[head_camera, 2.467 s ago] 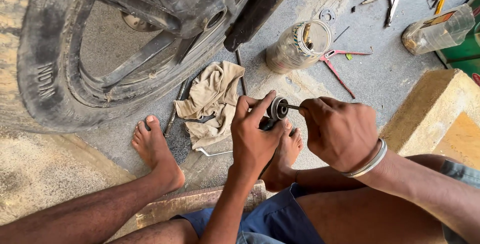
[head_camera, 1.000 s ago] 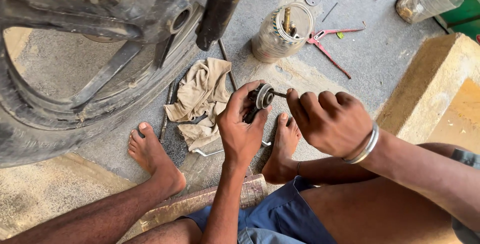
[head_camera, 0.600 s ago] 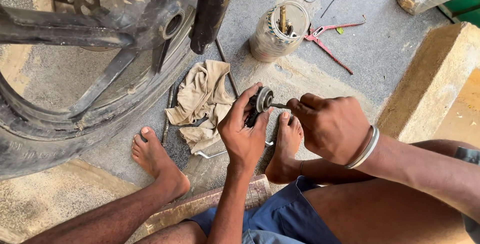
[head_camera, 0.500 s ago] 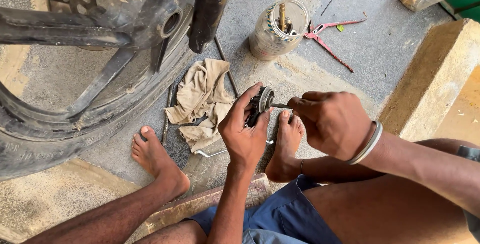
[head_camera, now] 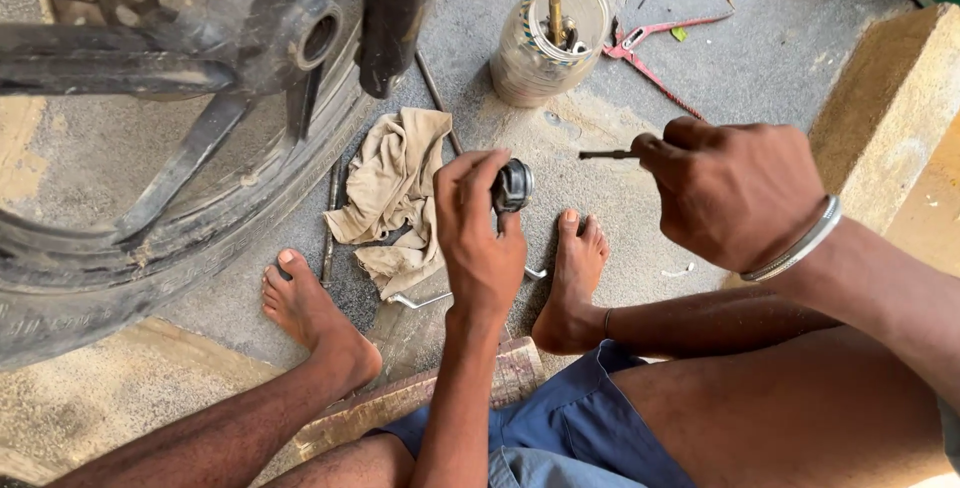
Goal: The person repairs or cleans a mechanical component of a motorcycle using hand tools.
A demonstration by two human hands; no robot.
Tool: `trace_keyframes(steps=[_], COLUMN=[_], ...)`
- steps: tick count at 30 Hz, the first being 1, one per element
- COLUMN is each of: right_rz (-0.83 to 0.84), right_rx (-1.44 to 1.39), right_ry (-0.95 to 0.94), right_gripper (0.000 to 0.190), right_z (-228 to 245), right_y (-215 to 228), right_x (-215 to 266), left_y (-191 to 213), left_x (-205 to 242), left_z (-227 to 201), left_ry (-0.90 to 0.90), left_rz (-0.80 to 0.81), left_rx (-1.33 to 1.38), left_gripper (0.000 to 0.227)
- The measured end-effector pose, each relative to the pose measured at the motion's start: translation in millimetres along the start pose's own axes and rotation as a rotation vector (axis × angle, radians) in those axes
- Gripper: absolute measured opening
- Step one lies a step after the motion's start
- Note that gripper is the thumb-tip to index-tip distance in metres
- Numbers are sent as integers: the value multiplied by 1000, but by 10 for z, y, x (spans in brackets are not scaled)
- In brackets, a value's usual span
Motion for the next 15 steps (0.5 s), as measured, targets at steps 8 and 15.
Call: trace_keyframes(steps=[8,15], right_rz=[119,153], right_rx=[113,95], right_ry=[-94,-74], right_gripper=[28,24], right_z=[-149,-176], right_y=[104,-1], right_x=[-33,-20], left_y=[-1109,-1291], left_x=[424,761], left_z=[972,1650], left_ry=[4,12], left_rz=[362,422], left_rx=[-428,-508], left_gripper=[43,43])
Point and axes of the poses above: each hand's wrist, its own x-axis away from the middle knuckle, its own y-axis out of the back of the hand, z = x × y, the point moved 6 cm from there along -x, towards the middle knuckle, and after that the axes turned 3 degrees about z, right-handed, at the moved point
